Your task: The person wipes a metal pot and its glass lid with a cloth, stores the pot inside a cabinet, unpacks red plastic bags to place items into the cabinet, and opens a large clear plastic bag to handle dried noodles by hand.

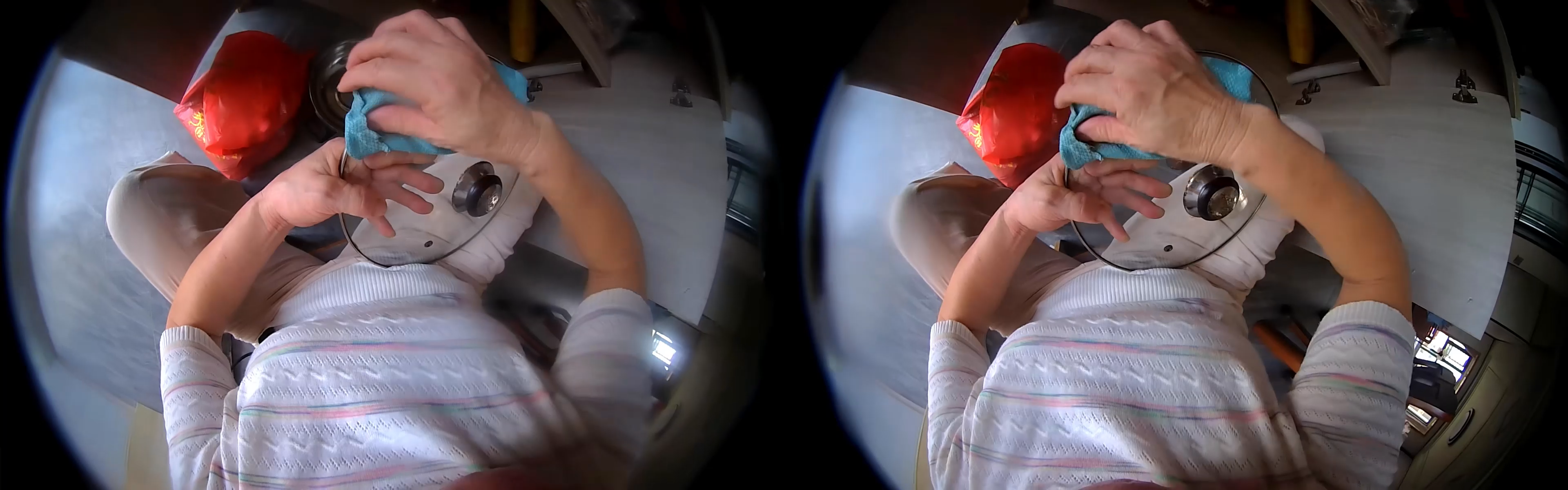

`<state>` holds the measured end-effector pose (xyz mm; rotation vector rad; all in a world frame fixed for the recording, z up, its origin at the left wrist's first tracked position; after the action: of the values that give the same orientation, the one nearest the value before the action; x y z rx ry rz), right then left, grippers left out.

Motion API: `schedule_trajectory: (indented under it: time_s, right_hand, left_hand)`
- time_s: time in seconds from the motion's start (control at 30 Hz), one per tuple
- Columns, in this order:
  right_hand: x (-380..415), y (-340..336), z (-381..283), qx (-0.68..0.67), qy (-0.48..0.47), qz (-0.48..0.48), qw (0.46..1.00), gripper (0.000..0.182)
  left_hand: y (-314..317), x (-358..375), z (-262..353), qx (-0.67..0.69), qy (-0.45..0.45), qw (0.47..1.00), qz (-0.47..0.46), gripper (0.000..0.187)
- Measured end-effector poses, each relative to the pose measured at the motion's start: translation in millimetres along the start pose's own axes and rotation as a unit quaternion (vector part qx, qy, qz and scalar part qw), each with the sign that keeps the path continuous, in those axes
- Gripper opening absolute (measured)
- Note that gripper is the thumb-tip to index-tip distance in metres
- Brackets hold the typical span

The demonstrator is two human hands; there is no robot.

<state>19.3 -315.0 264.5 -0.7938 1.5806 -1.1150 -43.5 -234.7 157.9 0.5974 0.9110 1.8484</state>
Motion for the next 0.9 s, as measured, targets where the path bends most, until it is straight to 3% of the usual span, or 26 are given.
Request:
schedule_trajectory:
  time_s: [0.1,0.2,0.27,0.43,0.57,0.7,0.8,0.9]
  right_hand:
    - [18.1,6.6,34.3,-0.112,0.057,-0.077,0.989,0.020]
    - [63.9,-0.2,87.7,-0.137,0.223,-0.147,0.954,0.018]
    - [93.7,0.5,100.0,-0.278,0.393,-0.188,0.856,0.019]
    - [57.5,2.1,95.9,-0.199,0.192,-0.190,0.942,0.019]
    - [-14.4,11.5,46.5,-0.241,-0.027,-0.221,0.945,0.014]
    - [4.8,10.8,64.2,-0.258,0.060,-0.246,0.932,0.013]
    - [55.7,-1.7,99.7,-0.252,0.256,-0.227,0.905,0.015]
    - [86.4,-0.8,106.2,-0.350,0.341,-0.133,0.863,0.017]
  left_hand:
    - [-3.3,2.4,-1.6,0.006,-0.011,1.000,-0.004,0.065]
    - [-9.9,4.1,-4.1,0.009,0.001,1.000,-0.014,0.067]
    - [-12.9,3.9,-4.6,0.012,0.002,1.000,-0.011,0.067]
    - [-18.8,0.2,-4.0,0.043,-0.002,0.999,-0.021,0.069]
    - [-17.3,-0.3,-6.6,0.021,-0.007,1.000,-0.016,0.069]
    - [-16.4,-3.3,-8.2,0.013,-0.012,1.000,0.000,0.068]
    - [-18.4,-2.0,-9.8,0.006,-0.011,1.000,0.013,0.067]
    - [-20.3,-0.6,-9.9,0.018,-0.020,1.000,0.014,0.068]
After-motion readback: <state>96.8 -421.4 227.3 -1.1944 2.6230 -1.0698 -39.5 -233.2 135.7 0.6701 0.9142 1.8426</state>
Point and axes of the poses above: each hand's wrist, its own x-axis away from the middle knuckle, its own y-axis out of the palm, z = x × y, the point moved 5 cm from there along -x, towards the middle knuckle, and after that the axes turned 8 degrees about -y, right-handed, at the moved point
